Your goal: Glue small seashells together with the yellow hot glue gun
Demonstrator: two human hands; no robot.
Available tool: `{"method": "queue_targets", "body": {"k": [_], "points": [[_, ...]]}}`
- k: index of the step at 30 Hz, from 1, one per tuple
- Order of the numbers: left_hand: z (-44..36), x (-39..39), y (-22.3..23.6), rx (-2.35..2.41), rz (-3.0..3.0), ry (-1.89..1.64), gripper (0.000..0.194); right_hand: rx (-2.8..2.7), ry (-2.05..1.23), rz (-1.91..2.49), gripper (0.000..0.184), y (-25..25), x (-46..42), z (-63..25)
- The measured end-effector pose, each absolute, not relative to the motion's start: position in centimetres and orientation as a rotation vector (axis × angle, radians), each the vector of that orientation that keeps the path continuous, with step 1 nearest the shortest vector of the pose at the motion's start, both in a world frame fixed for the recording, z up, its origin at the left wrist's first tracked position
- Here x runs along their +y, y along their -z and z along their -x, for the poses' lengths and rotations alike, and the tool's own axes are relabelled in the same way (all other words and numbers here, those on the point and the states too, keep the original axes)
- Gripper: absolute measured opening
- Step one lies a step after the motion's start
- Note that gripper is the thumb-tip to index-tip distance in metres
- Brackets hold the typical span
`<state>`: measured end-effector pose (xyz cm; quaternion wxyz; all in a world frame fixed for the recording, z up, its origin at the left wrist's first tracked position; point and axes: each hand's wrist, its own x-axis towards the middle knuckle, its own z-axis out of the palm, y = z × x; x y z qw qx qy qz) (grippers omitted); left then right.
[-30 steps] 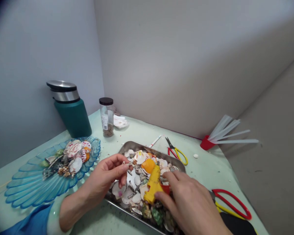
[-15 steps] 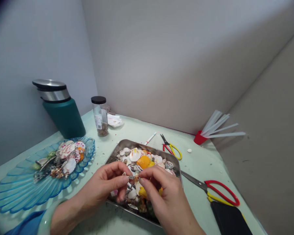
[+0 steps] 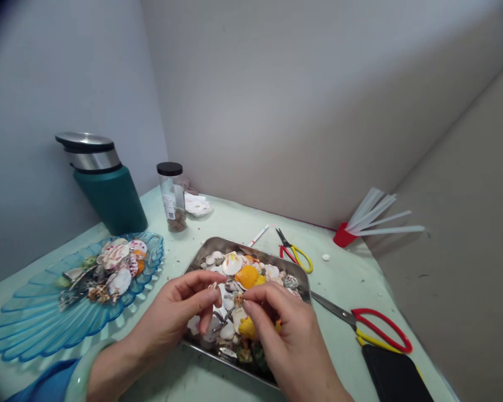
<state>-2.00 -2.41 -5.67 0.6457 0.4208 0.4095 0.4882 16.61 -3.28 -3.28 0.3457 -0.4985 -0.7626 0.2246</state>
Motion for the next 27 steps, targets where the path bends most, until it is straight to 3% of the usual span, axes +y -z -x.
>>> {"method": "queue_targets", "body": {"k": [10,16,27], "points": [[1.9,-2.5,6.1,0.963,-1.074,-1.165,0.021,-2.032,-0.421,1.191,0.013,3.6,-3.2,-16.6],[2.3,-3.0,6.2,0.971,-1.261,-1.148,0.027,-2.042,-0.383,1.182,0.012,3.5,-3.0,-16.8],[2.3,-3.1,6.8,1.128,-1.522,-1.307,0.014,-2.036,-0.431,1.152,0.011,3.8,-3.4,-16.5]]}}
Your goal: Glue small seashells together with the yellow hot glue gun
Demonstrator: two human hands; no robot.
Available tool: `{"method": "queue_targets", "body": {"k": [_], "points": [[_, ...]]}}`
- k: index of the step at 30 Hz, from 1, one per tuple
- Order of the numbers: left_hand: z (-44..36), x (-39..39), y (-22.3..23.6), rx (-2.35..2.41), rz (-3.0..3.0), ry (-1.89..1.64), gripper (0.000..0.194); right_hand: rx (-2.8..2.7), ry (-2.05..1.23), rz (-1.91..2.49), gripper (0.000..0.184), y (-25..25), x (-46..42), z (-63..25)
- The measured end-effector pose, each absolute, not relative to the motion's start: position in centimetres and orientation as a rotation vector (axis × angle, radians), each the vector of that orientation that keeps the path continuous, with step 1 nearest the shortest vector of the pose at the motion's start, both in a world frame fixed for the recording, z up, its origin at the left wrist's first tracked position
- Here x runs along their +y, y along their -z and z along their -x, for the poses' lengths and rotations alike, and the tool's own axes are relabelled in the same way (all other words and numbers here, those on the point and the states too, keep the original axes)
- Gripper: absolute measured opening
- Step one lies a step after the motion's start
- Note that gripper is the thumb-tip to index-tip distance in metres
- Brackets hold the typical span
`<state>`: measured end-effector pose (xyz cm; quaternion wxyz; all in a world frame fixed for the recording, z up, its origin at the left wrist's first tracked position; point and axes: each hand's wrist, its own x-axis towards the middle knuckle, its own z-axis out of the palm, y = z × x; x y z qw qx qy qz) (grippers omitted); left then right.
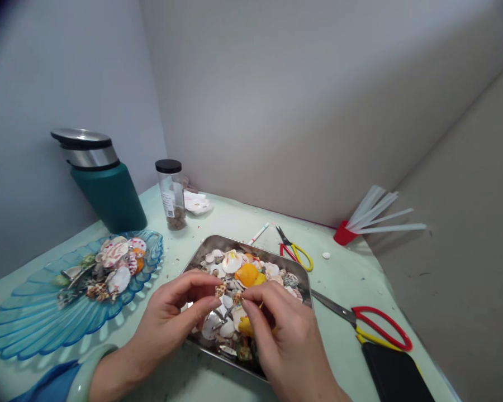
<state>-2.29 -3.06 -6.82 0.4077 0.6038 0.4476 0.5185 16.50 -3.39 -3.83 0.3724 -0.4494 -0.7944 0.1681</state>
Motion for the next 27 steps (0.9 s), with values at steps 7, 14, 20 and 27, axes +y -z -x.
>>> {"method": "queue_targets", "body": {"k": [7,14,20,27], "points": [[2.34,-3.19,6.51,1.127,-1.634,-1.310,0.013,-2.038,-0.485,1.123,0.011,3.79,-3.52,-16.28],[2.29,-3.22,6.25,1.133,-1.742,-1.321,0.013,-2.052,-0.514,1.097,0.011,3.80,-3.45,-16.30],[2.22,-3.20,6.50,1.082,-1.767,-1.395,0.011,-2.021,-0.569,1.109,0.011,3.85,-3.64,-16.27],[2.25,-3.30,6.66,1.089,-1.745,-1.374,0.012,-1.898,-0.754,1.285,0.015,4.12,-3.64,-15.88]]}}
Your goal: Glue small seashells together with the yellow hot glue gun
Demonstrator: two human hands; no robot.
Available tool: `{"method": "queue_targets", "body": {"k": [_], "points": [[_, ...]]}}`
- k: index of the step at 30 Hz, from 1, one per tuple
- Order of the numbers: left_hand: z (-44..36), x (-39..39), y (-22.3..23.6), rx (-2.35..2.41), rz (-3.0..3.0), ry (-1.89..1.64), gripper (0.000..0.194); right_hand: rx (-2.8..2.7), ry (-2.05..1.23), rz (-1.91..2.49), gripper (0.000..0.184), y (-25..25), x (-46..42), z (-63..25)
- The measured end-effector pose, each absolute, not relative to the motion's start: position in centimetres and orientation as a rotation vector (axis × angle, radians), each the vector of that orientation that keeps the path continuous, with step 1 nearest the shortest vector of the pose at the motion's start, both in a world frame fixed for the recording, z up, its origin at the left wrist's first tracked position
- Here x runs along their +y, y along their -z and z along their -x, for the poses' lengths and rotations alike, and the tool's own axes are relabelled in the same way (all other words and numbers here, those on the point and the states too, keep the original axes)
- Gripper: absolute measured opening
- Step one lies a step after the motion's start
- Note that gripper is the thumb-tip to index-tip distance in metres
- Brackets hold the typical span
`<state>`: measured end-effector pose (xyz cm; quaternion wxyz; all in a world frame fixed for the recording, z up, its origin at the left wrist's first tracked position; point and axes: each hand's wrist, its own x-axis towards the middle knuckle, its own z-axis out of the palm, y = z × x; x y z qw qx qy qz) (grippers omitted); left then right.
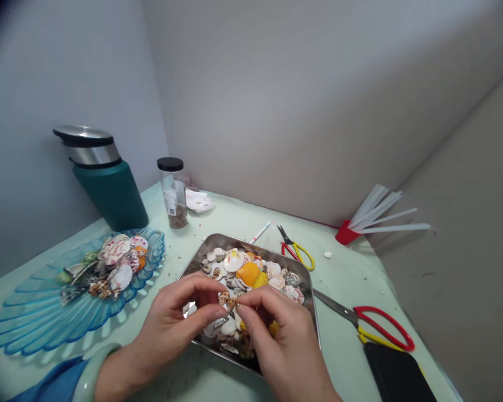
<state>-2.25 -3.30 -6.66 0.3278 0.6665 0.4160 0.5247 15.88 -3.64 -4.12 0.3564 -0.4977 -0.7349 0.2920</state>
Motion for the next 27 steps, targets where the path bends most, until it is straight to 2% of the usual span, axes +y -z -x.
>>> {"method": "queue_targets", "body": {"k": [8,14,19,27], "points": [[2.4,-3.4,7.3,1.044,-1.734,-1.320,0.030,-1.610,-1.151,1.393,0.022,3.5,-3.5,-15.7],[2.5,-3.3,7.0,0.985,-1.821,-1.361,0.028,-1.501,-1.347,1.381,0.026,3.2,-3.3,-15.8],[2.6,-3.3,6.9,0.973,-1.883,-1.338,0.024,-1.509,-1.378,1.394,0.027,3.2,-3.3,-15.6],[2.5,-3.2,6.7,1.015,-1.834,-1.325,0.017,-1.503,-1.210,1.443,0.027,3.0,-3.9,-14.8]]}}
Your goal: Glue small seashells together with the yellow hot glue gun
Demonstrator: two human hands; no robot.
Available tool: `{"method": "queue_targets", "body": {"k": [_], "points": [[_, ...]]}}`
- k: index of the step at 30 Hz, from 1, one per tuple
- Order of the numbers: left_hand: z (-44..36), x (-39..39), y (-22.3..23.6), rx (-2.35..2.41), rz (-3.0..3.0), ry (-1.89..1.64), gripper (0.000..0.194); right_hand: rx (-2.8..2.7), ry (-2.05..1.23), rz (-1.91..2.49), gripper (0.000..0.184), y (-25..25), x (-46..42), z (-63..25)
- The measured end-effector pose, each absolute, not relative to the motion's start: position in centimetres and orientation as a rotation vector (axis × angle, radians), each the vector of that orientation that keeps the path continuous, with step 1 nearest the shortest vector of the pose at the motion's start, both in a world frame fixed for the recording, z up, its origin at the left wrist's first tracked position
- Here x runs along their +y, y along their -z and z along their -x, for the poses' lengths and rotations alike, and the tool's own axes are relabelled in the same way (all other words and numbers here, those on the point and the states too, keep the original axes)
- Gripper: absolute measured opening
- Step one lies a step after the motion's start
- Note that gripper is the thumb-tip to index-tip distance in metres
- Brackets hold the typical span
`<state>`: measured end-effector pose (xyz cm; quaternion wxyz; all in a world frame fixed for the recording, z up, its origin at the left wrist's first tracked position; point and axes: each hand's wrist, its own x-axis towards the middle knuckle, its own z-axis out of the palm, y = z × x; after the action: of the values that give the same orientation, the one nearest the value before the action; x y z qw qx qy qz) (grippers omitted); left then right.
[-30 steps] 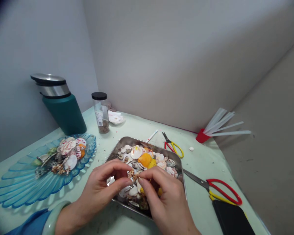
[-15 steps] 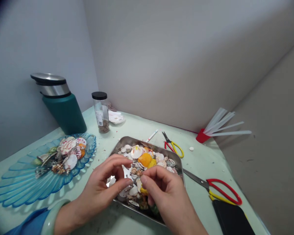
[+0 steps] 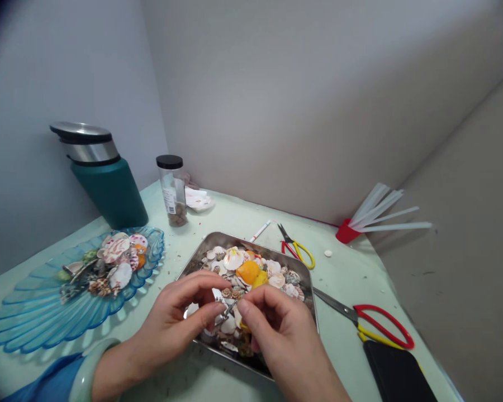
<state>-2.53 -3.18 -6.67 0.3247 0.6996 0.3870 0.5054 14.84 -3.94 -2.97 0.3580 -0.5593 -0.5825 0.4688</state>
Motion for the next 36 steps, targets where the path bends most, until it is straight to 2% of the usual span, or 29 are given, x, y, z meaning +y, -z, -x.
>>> {"method": "queue_targets", "body": {"k": [15,36], "points": [[2.59,-3.27,6.93,0.969,-1.789,-1.315,0.014,-1.616,-1.156,1.450,0.028,2.98,-3.98,-15.06],[2.61,-3.39,6.52,0.889,-1.900,-1.447,0.021,-1.711,-1.060,1.399,0.027,3.13,-4.00,-15.34]]}}
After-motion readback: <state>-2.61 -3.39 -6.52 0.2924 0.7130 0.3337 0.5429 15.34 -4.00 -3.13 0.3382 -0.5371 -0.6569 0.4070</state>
